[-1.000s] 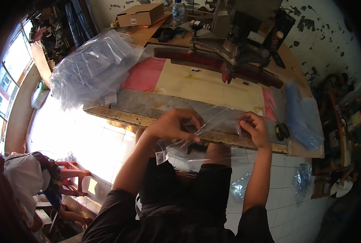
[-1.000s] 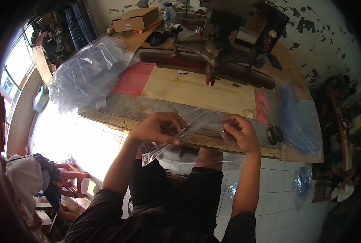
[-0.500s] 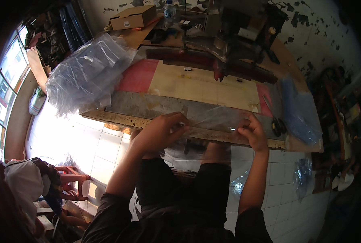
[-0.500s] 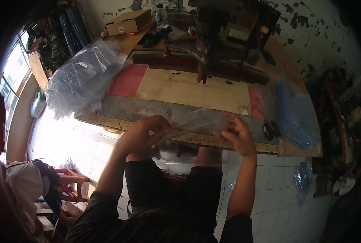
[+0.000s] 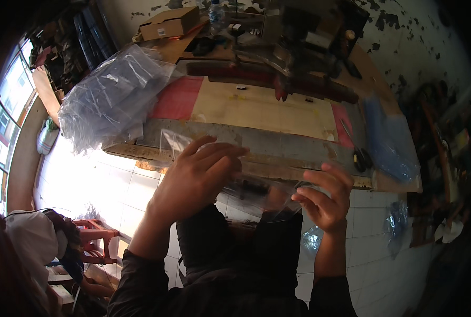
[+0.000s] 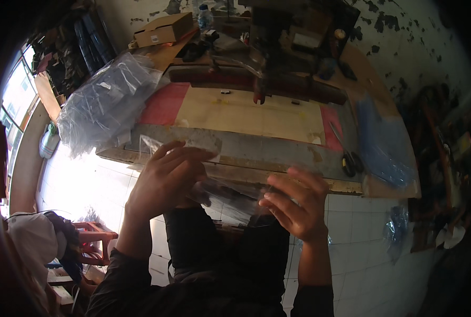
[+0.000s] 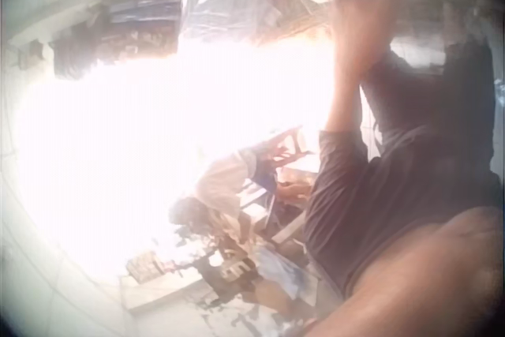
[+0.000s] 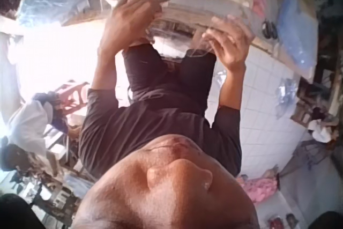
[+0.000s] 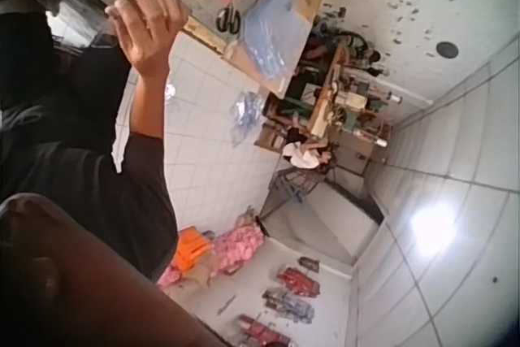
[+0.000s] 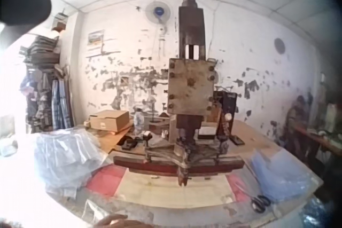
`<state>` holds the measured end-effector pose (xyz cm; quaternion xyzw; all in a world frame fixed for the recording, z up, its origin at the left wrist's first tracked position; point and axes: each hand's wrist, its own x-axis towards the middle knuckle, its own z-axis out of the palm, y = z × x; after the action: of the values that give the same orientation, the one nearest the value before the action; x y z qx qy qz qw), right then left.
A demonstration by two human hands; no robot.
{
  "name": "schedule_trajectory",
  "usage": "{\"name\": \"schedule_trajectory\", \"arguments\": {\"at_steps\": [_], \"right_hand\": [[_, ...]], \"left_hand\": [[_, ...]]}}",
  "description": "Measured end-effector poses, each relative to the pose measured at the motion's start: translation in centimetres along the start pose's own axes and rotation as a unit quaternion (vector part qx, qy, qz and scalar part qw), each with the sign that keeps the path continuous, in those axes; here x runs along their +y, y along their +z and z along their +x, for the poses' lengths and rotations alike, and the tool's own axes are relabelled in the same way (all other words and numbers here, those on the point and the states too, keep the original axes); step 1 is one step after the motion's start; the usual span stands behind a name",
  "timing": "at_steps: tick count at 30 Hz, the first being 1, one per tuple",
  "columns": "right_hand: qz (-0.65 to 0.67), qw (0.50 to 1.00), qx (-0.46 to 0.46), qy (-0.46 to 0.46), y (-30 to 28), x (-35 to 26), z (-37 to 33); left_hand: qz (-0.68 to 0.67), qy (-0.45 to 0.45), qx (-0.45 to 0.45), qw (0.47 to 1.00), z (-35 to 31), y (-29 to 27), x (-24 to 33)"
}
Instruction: The person positions plastic sheets on a table and trims their edges and corners using scissors.
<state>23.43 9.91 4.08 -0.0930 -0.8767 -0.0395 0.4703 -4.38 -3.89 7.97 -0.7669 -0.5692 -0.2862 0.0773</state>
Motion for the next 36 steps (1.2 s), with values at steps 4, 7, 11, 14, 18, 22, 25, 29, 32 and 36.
{"name": "schedule_trajectory", "arguments": {"at_steps": [4,7,11,14,18,22,25,29,32,36], "right_hand": [[0.059,0.997,0.018,0.037,-0.5,0.0,-0.6],[0.067,0.989,0.054,0.123,-0.2,1.2,-2.2],[0.087,0.963,0.100,0.235,1.3,4.1,-4.4],[0.152,0.946,0.042,0.282,2.8,6.0,-6.4],[0.101,0.967,-0.101,0.211,2.8,6.2,-8.5],[0.089,0.974,-0.063,0.200,3.6,5.5,-9.7],[0.070,0.984,-0.033,0.163,3.8,5.2,-10.0],[0.350,0.872,0.051,0.339,3.4,1.7,-10.4],[0.442,0.776,0.048,0.448,2.2,-1.2,-8.2],[0.507,0.676,0.057,0.532,5.1,-3.4,-8.2]], "left_hand": [[0.008,0.019,0.069,0.997,1.4,0.0,-0.1],[0.005,0.001,0.040,0.999,1.6,-0.1,-0.2],[0.066,-0.035,0.042,0.996,0.1,1.5,-3.8],[-0.020,-0.044,0.036,0.998,-1.1,3.4,-6.5],[-0.190,-0.173,0.008,0.967,-3.7,7.0,-8.3],[-0.166,-0.168,0.026,0.971,-4.8,8.5,-8.9],[-0.111,-0.126,0.078,0.983,-5.2,9.0,-8.5],[-0.241,-0.239,0.224,0.913,-4.3,5.8,-7.4],[-0.344,-0.348,0.220,0.844,-1.1,2.0,-6.7],[-0.250,-0.262,0.132,0.923,3.9,2.0,-11.0]]}}
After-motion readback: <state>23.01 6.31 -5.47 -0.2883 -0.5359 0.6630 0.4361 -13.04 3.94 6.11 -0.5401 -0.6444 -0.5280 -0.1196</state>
